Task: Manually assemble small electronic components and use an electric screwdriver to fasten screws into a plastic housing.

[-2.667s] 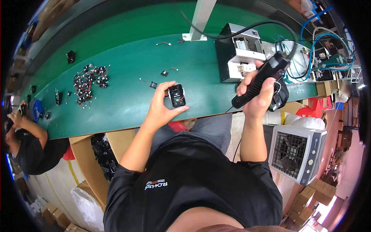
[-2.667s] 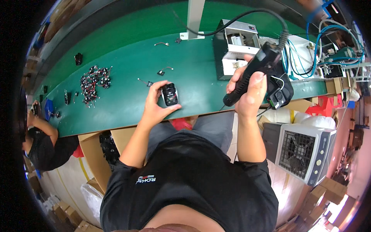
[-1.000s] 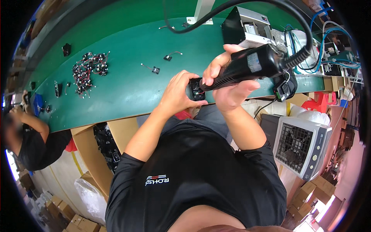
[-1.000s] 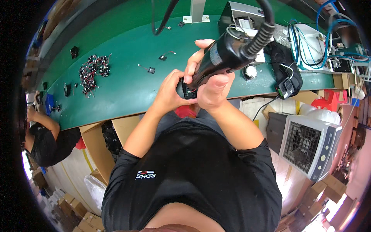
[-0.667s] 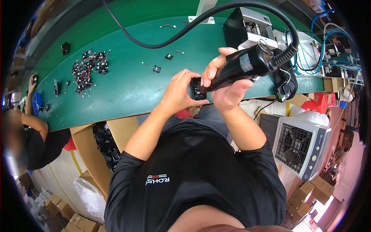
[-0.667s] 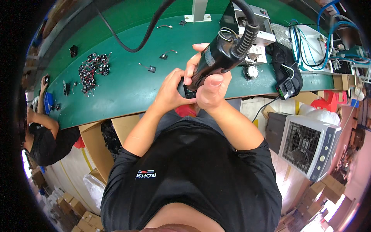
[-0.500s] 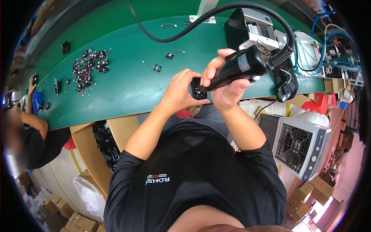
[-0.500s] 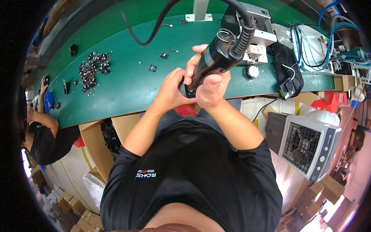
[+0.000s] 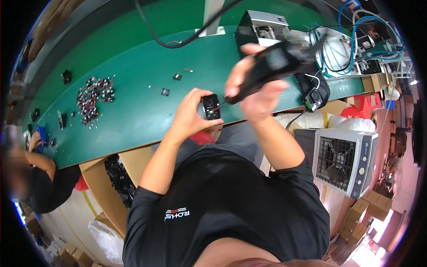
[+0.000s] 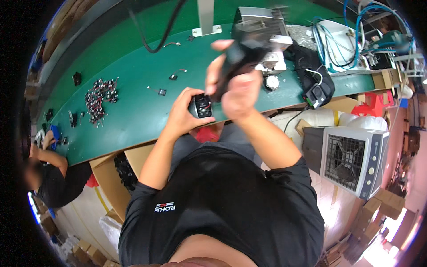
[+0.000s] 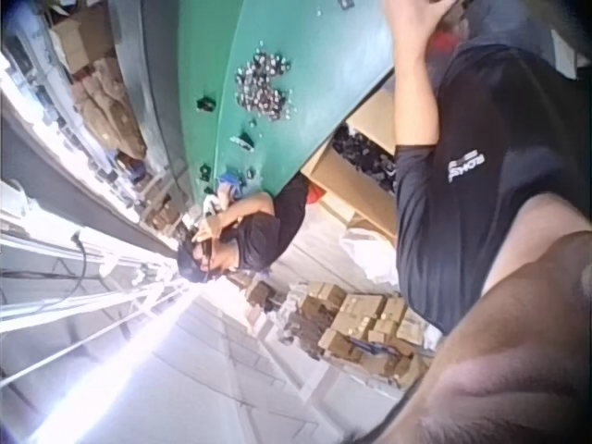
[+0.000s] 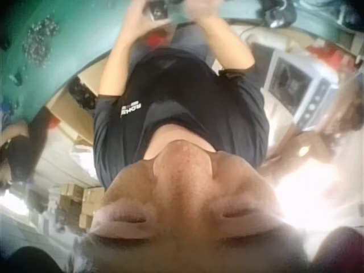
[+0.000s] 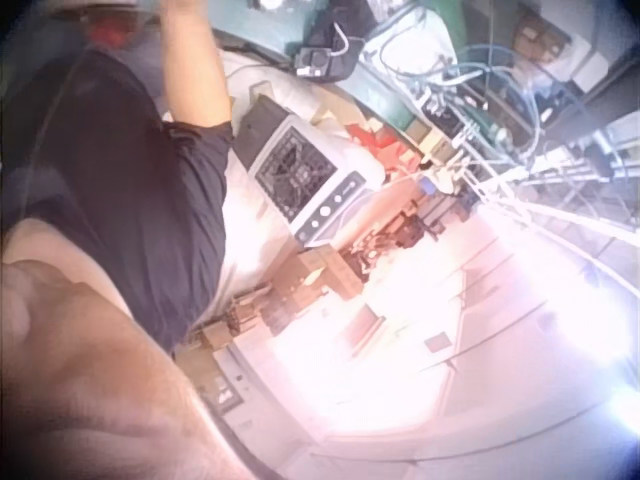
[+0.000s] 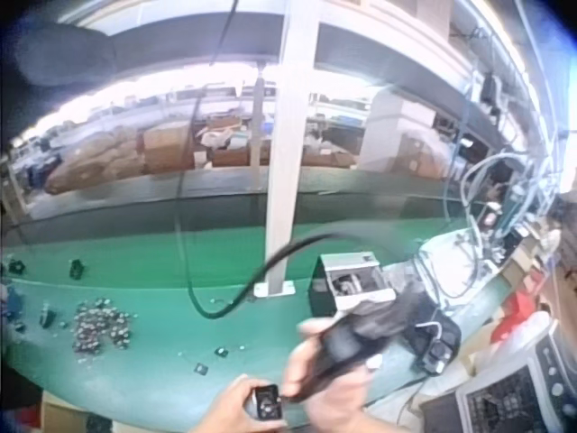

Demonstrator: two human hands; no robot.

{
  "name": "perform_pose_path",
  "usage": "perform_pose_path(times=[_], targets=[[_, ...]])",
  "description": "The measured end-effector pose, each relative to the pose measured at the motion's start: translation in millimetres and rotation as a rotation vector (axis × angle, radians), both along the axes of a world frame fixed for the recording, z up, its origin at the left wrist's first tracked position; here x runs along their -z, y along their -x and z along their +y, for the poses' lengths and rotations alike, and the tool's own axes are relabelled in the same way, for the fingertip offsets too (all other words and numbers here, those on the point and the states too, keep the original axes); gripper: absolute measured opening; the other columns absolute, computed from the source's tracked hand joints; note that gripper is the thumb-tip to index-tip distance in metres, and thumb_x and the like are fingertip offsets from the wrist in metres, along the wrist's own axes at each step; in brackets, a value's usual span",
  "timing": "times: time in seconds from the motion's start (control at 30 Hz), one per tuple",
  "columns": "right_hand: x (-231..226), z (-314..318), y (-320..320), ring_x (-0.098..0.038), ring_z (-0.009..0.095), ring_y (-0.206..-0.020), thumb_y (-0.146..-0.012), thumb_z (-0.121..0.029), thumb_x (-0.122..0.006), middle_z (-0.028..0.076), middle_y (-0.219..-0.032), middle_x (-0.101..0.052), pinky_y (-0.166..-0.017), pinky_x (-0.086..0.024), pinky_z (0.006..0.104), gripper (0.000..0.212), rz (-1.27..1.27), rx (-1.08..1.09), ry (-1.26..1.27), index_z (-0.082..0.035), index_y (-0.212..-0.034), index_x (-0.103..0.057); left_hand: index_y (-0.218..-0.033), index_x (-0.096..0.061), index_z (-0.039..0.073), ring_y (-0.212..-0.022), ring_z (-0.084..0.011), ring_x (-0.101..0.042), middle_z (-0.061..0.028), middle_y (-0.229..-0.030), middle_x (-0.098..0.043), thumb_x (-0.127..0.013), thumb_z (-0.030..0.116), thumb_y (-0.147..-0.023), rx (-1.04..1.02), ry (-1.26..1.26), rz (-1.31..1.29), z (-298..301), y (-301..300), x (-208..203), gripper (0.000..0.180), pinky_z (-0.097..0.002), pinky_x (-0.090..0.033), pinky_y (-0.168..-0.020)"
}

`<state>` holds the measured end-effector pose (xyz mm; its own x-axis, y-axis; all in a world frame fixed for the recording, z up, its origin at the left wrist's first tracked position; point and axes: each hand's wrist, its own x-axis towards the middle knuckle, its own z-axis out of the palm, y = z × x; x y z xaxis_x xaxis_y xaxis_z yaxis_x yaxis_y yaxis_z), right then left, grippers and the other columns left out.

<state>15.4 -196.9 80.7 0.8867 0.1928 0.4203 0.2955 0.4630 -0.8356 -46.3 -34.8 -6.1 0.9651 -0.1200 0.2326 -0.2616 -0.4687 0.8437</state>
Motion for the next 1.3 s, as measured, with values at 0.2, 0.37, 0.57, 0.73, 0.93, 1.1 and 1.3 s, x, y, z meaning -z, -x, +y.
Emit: perform_pose_path(times=[0.2,0.37,0.57,0.73,0.93,1.1,1.3], targets=[[-42,-83,-68,-0.056,0.017,-0.058,-0.084,-0.085,-0.034,0.007,-0.075,-0.054,-0.056,-0.050,0.0328,0.099,-0.232,0.446,0.185,0.001,-0.130,-0.044,-0.117,-0.057,0.004,-0.096,-0.0241,-0.060,-0.0085,-0.105,-0.058,-0.096,0.022,-0.054,-0.043,0.030,-0.026,-2,0,3,0.076,-0.0352,-0.050,-0.085],[-20,-88,-82,-0.055,0.014,-0.052,-0.088,-0.075,-0.046,0.008,-0.069,-0.056,-0.049,-0.044,0.0240,0.087,-0.354,0.462,0.183,0.005,-0.121,-0.050,-0.117,-0.057,0.004,-0.096,-0.0226,-0.061,-0.0078,-0.106,-0.058,-0.096,0.023,-0.055,-0.047,0.003,0.017,-5,0,-2,0.075,-0.0355,-0.050,-0.085],[-18,-101,-95,-0.054,0.015,-0.051,-0.091,-0.075,-0.042,0.008,-0.068,-0.055,-0.049,-0.045,0.0269,0.084,-0.264,0.278,0.155,0.003,-0.120,-0.051,-0.116,-0.057,0.003,-0.097,-0.0283,-0.060,-0.0108,-0.105,-0.059,-0.095,0.028,-0.056,-0.045,-0.027,-0.056,-4,1,1,0.075,-0.0373,-0.051,-0.083],[-26,-89,-72,-0.048,0.016,-0.053,-0.090,-0.080,-0.032,0.006,-0.072,-0.051,-0.054,-0.045,0.0331,0.088,-0.034,0.323,0.268,-0.002,-0.127,-0.046,-0.117,-0.056,0.004,-0.096,-0.0270,-0.060,-0.0099,-0.105,-0.058,-0.095,0.024,-0.055,-0.057,-0.052,-0.066,-4,1,0,0.076,-0.0359,-0.050,-0.085],[-24,-28,7,-0.053,0.016,-0.053,-0.079,-0.089,-0.036,0.006,-0.074,-0.054,-0.050,-0.048,0.0331,0.104,0.026,0.020,-0.075,-0.001,-0.136,-0.040,-0.113,-0.056,0.004,-0.100,-0.0341,-0.058,-0.0129,-0.103,-0.058,-0.094,0.030,-0.057,-0.018,-0.002,-0.066,-4,-4,2,0.073,-0.0416,-0.048,-0.087],[6,1,18,-0.055,0.016,-0.055,-0.077,-0.087,-0.045,0.008,-0.075,-0.054,-0.053,-0.050,0.0320,0.101,0.064,-0.003,0.004,0.000,-0.130,-0.044,-0.112,-0.056,0.005,-0.098,-0.0341,-0.058,-0.0117,-0.101,-0.058,-0.095,0.030,-0.054,-0.022,-0.026,-0.077,-3,-3,1,0.075,-0.0418,-0.048,-0.085],[23,5,16,-0.055,0.015,-0.055,-0.079,-0.086,-0.045,0.007,-0.075,-0.054,-0.054,-0.050,0.0310,0.100,0.075,0.008,0.041,0.000,-0.129,-0.044,-0.111,-0.057,0.005,-0.097,-0.0333,-0.059,-0.0108,-0.100,-0.058,-0.095,0.027,-0.052,-0.032,-0.007,-0.062,-3,-1,0,0.073,-0.0417,-0.049,-0.083]])
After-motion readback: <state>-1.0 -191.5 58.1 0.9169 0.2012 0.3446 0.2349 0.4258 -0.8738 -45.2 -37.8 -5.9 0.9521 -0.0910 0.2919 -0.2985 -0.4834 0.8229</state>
